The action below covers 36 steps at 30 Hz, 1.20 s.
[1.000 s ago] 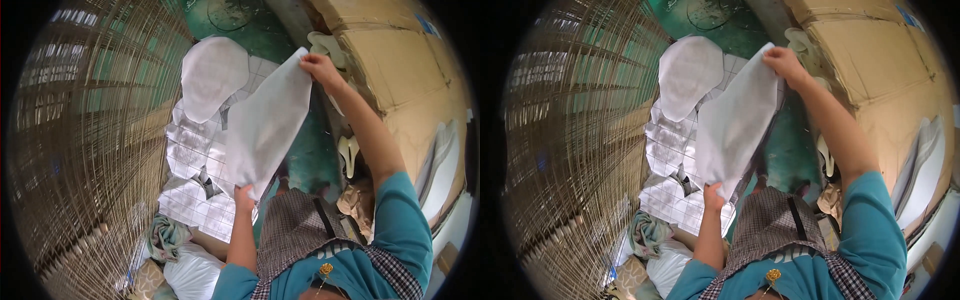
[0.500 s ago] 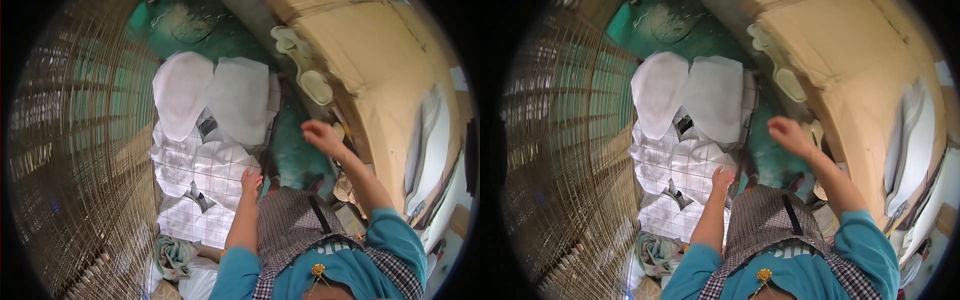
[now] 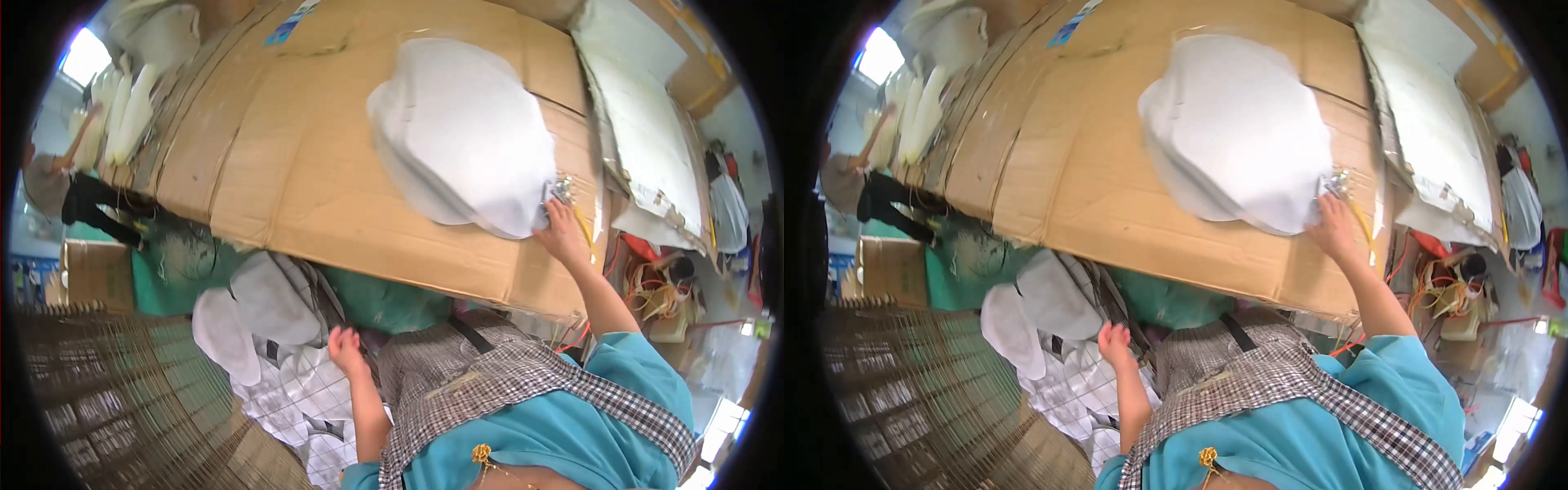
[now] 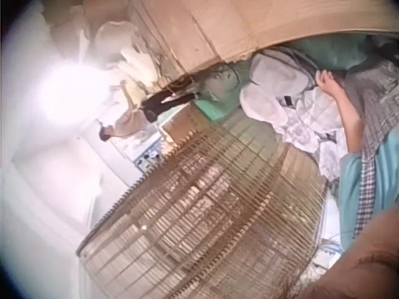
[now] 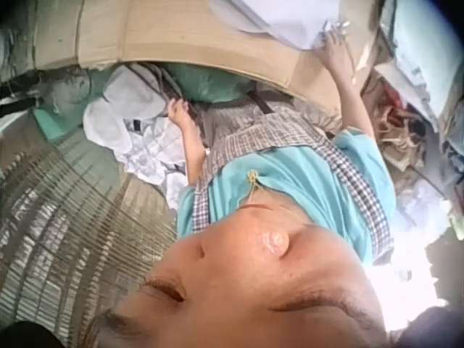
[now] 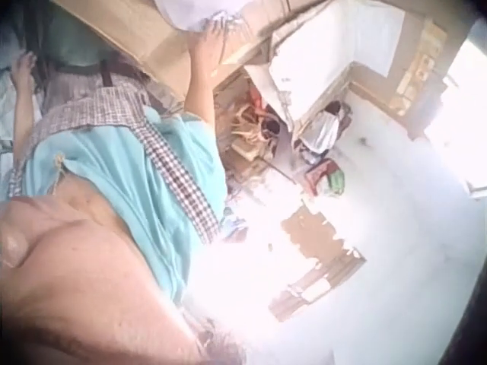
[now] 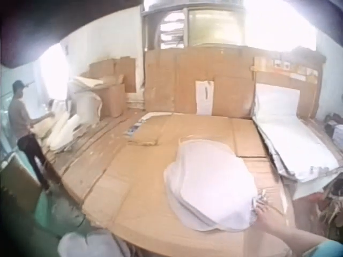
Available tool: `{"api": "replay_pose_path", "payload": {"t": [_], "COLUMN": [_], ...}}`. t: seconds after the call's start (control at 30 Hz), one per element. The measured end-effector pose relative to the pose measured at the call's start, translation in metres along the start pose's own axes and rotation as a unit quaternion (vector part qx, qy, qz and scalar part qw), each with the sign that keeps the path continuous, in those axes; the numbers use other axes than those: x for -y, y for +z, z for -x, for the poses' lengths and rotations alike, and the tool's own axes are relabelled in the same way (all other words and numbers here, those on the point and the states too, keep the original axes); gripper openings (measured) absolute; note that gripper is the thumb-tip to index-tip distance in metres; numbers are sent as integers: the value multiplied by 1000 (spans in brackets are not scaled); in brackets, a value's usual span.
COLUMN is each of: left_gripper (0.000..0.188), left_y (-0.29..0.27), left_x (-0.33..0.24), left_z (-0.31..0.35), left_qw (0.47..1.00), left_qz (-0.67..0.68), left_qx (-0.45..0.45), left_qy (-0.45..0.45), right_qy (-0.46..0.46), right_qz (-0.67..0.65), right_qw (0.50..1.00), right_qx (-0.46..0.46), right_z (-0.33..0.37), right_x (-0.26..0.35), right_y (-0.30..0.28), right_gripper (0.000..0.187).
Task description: Applying spray glue to fabric and padding components for assembly in a manufacturing setting.
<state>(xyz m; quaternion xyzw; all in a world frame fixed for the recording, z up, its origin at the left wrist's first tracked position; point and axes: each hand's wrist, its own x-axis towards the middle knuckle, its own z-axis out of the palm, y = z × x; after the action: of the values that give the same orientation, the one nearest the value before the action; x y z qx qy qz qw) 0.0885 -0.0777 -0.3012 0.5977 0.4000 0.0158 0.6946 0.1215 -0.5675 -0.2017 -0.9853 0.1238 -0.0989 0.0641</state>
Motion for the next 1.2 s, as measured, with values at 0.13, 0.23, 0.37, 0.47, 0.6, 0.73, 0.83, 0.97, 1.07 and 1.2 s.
{"api": "replay_pose_path", "payload": {"t": [0.13, 0.23, 0.37, 0.47, 0.6, 0.73, 0.83, 0.97, 1.07, 1.2], "left_gripper": [25, 39, 48, 48, 46, 49, 50, 50, 45, 45], "left_y": [145, 227, 294, 314, 324, 337, 342, 340, 335, 357], "left_x": [-66, -80, -61, -31, -31, -20, -34, -51, -35, -33], "left_z": [66, 93, 125, 98, 86, 77, 93, 99, 70, 76], "left_qw": [921, 684, 620, 805, 950, 986, 963, 899, 936, 950], "left_qz": [-195, -348, -416, -336, -126, -77, -219, -393, -308, -241], "left_qx": [183, 274, 242, 138, 234, 135, 155, 175, 126, 81], "left_qy": [284, 579, 619, 470, -164, -54, 33, 79, 111, 182], "right_qy": [-26, 25, 50, 212, 280, 290, 306, 211, 145, 140], "right_qz": [-48, -40, -46, -262, -492, -570, -537, -479, -490, -508], "right_qw": [998, 999, 997, 941, 824, 768, 784, 851, 859, 847], "right_qx": [3, -3, -26, 36, 23, 41, 60, 43, 27, 64], "right_z": [23, 28, 26, 20, 54, 83, 105, 114, 110, 123], "right_x": [-30, -49, -66, -81, -105, -65, -57, -45, -18, -10], "right_y": [-1, 12, 1, -29, -70, -129, -159, -193, -220, -248], "right_gripper": [61, 66, 67, 69, 67, 58, 46, 37, 37, 46]}}
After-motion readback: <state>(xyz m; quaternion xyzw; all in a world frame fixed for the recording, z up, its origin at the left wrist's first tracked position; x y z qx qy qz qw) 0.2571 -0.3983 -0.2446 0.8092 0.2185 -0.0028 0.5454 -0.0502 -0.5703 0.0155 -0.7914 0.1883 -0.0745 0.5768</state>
